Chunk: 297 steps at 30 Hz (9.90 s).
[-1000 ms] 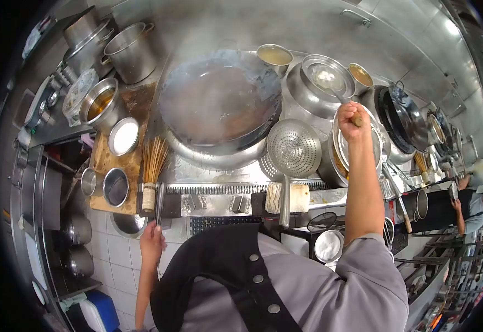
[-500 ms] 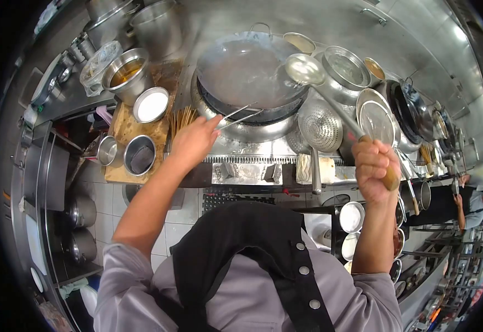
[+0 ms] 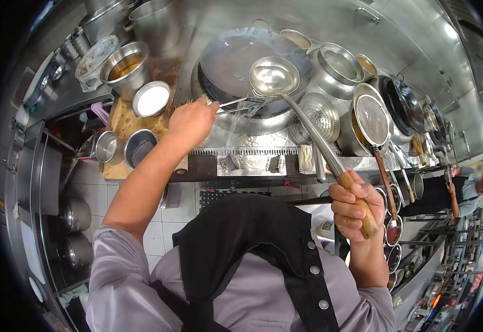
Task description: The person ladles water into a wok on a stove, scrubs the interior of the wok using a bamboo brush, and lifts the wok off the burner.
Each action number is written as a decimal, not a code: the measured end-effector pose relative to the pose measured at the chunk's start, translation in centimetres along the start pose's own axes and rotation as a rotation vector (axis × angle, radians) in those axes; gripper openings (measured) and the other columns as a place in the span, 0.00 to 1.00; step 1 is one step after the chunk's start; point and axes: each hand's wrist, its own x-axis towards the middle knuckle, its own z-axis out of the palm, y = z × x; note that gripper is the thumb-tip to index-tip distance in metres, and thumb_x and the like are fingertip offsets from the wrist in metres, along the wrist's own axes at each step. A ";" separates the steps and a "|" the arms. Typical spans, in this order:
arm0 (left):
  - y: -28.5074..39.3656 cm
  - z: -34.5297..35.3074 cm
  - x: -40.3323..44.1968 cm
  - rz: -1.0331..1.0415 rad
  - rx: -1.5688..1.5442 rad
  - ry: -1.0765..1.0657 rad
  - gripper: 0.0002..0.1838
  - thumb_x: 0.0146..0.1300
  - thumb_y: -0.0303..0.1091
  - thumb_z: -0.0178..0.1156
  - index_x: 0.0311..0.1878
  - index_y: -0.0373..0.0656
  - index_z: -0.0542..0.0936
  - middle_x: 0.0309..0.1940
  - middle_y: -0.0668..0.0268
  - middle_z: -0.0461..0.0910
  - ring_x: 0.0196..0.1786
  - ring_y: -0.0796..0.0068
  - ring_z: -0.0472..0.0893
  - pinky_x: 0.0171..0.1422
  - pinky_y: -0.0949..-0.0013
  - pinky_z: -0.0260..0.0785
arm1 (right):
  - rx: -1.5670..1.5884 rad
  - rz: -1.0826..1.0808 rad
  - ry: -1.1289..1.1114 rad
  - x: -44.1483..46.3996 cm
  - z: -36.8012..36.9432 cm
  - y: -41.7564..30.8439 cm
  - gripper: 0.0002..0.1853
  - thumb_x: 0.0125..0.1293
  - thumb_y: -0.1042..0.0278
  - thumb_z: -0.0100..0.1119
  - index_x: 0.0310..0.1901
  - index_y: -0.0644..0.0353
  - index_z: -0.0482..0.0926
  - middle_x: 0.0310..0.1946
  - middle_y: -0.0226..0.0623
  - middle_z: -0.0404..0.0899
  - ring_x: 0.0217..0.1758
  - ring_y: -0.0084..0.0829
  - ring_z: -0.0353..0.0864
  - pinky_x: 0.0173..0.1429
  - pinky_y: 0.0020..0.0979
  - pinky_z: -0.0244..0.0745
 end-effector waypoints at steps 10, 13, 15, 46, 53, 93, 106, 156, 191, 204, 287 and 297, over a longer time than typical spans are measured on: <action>-0.4 1.1 1.8 0.056 -0.002 0.066 0.11 0.67 0.38 0.62 0.48 0.44 0.81 0.38 0.56 0.82 0.43 0.51 0.85 0.46 0.50 0.78 | -0.121 -0.067 0.138 -0.6 0.5 0.4 0.24 0.71 0.76 0.50 0.68 0.54 0.65 0.34 0.42 0.68 0.22 0.25 0.70 0.18 0.27 0.72; -1.1 0.5 1.2 0.009 0.012 -0.019 0.12 0.67 0.38 0.62 0.50 0.44 0.81 0.39 0.56 0.82 0.43 0.51 0.85 0.47 0.50 0.78 | -0.212 -0.104 0.195 -0.9 0.4 0.2 0.24 0.70 0.76 0.52 0.67 0.53 0.65 0.32 0.42 0.68 0.20 0.25 0.69 0.15 0.26 0.68; -0.8 0.4 0.9 0.028 -0.039 0.008 0.12 0.68 0.39 0.62 0.50 0.44 0.81 0.39 0.56 0.82 0.44 0.51 0.85 0.48 0.50 0.78 | -0.262 -0.123 0.238 -1.0 0.4 0.2 0.24 0.69 0.75 0.54 0.66 0.53 0.65 0.31 0.42 0.69 0.19 0.25 0.69 0.14 0.26 0.66; 4.9 12.3 -16.8 -1.178 -0.992 0.001 0.23 0.73 0.36 0.62 0.67 0.38 0.77 0.29 0.69 0.77 0.23 0.85 0.72 0.25 0.76 0.65 | -1.671 -0.390 0.830 22.6 -16.1 -44.2 0.06 0.63 0.75 0.56 0.40 0.61 0.71 0.23 0.29 0.70 0.17 0.24 0.69 0.19 0.26 0.66; 6.9 11.3 -15.3 -1.092 -0.893 -0.029 0.23 0.72 0.34 0.62 0.68 0.36 0.76 0.30 0.68 0.78 0.27 0.80 0.76 0.32 0.72 0.71 | -0.278 -0.284 0.277 23.3 -17.9 -48.8 0.08 0.72 0.78 0.50 0.32 0.63 0.70 0.26 0.32 0.71 0.26 0.24 0.71 0.26 0.24 0.69; 4.0 16.0 2.5 -0.106 -0.269 0.030 0.14 0.71 0.37 0.53 0.53 0.44 0.82 0.41 0.50 0.84 0.46 0.47 0.86 0.50 0.48 0.78 | -0.569 -0.196 0.511 -1.6 -6.1 -5.9 0.23 0.67 0.74 0.56 0.63 0.51 0.67 0.31 0.42 0.73 0.19 0.27 0.71 0.17 0.26 0.66; 5.9 14.4 5.4 -0.150 -0.203 -0.135 0.16 0.73 0.36 0.48 0.56 0.46 0.81 0.49 0.49 0.83 0.51 0.49 0.85 0.55 0.47 0.77 | -0.770 -0.259 0.571 -2.1 -6.1 -10.1 0.26 0.64 0.78 0.56 0.65 0.54 0.68 0.27 0.40 0.73 0.16 0.26 0.70 0.16 0.24 0.64; -0.6 6.1 3.0 -0.593 -1.216 -0.019 0.19 0.77 0.34 0.52 0.66 0.38 0.76 0.37 0.63 0.82 0.23 0.78 0.78 0.27 0.73 0.73 | 0.048 0.057 -0.010 8.0 -4.6 -15.6 0.04 0.72 0.70 0.52 0.39 0.59 0.70 0.35 0.31 0.70 0.28 0.19 0.74 0.25 0.26 0.71; 0.1 8.0 21.9 -0.307 0.001 -0.210 0.17 0.69 0.46 0.62 0.45 0.40 0.85 0.47 0.50 0.85 0.53 0.46 0.83 0.58 0.47 0.74 | -0.284 0.134 0.193 12.6 -9.9 -11.6 0.20 0.67 0.72 0.61 0.56 0.53 0.64 0.33 0.38 0.75 0.25 0.27 0.74 0.22 0.29 0.70; 0.4 9.1 22.9 -0.315 0.126 -0.418 0.19 0.69 0.48 0.62 0.48 0.42 0.88 0.52 0.54 0.86 0.56 0.52 0.85 0.60 0.52 0.77 | -0.193 0.178 0.140 13.8 -10.7 -12.6 0.12 0.68 0.71 0.61 0.45 0.49 0.66 0.33 0.36 0.74 0.26 0.27 0.74 0.23 0.28 0.69; 15.2 4.4 3.7 -0.640 -1.901 -0.197 0.25 0.72 0.38 0.64 0.67 0.45 0.66 0.54 0.60 0.76 0.56 0.68 0.77 0.58 0.58 0.74 | -0.548 -0.249 -0.230 13.9 -4.8 -9.9 0.32 0.69 0.58 0.63 0.70 0.52 0.59 0.44 0.47 0.77 0.35 0.41 0.85 0.31 0.37 0.84; 10.0 -3.6 5.9 -0.987 -1.774 -0.309 0.26 0.71 0.33 0.62 0.70 0.48 0.66 0.32 0.66 0.79 0.22 0.75 0.77 0.22 0.69 0.69 | -2.422 -0.256 -0.206 34.2 -8.1 -25.0 0.38 0.61 0.63 0.69 0.75 0.43 0.70 0.54 0.49 0.83 0.48 0.38 0.86 0.53 0.35 0.80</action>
